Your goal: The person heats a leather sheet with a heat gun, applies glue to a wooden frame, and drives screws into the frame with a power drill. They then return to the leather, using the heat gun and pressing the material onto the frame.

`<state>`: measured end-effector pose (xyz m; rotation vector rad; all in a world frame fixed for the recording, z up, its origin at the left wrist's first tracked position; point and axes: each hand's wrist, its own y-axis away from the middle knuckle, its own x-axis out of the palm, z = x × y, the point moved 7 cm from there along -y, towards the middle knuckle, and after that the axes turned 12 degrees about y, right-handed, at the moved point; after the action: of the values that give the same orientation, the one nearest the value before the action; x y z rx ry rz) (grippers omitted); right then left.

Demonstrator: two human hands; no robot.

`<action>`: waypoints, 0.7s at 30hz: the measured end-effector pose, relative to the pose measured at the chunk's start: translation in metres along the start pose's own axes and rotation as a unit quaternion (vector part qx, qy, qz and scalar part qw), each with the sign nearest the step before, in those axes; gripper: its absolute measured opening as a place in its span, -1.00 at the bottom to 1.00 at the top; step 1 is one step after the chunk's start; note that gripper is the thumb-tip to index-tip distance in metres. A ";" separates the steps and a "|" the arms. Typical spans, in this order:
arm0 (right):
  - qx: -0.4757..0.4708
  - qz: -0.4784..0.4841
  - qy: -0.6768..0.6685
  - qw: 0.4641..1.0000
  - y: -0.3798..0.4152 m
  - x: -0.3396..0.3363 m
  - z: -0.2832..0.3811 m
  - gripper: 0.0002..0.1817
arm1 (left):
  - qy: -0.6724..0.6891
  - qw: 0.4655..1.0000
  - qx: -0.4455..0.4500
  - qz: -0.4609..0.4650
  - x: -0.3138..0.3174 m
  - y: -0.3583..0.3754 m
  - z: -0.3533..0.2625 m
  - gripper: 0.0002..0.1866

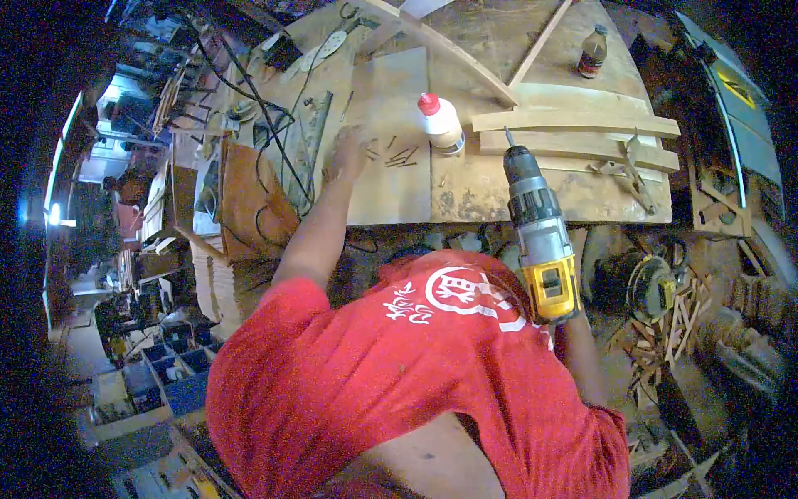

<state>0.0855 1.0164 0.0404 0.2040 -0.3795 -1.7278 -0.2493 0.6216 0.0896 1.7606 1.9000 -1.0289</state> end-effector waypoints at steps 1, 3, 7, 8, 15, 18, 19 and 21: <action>-0.118 -0.043 0.388 0.913 0.005 0.011 0.035 -0.68 | -0.141 0.985 0.060 0.074 0.030 -0.011 0.021 -0.71; -0.111 -0.064 0.359 0.925 0.005 0.035 0.038 -0.69 | -0.271 0.942 0.129 0.147 0.050 -0.018 0.013 -0.70; -0.104 -0.106 0.263 0.953 0.009 0.095 0.066 -0.70 | -0.076 0.959 -0.010 0.272 0.055 -0.013 -0.020 -0.71; -0.112 -0.116 0.254 0.954 0.012 0.112 0.079 -0.70 | -0.082 0.953 0.012 0.293 0.067 -0.017 -0.013 -0.70; -0.178 -0.188 0.229 0.938 0.031 0.208 0.166 -0.70 | 0.401 0.836 -0.060 0.371 0.008 -0.026 -0.119 -0.81; -0.196 -0.213 0.222 0.931 0.039 0.226 0.184 -0.70 | 0.640 0.588 -0.068 0.489 -0.013 -0.029 -0.196 -0.82; -0.201 -0.219 0.219 0.929 0.041 0.230 0.186 -0.70 | 0.687 0.514 -0.111 0.501 -0.023 -0.028 -0.217 -0.75; -0.210 -0.236 0.217 0.924 0.043 0.232 0.187 -0.70 | 0.724 0.433 -0.151 0.516 -0.024 -0.027 -0.241 -0.68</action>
<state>0.0162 0.8091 0.2473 0.3758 0.4004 -2.1198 -0.2191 0.7758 0.2757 2.9183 0.5217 1.6613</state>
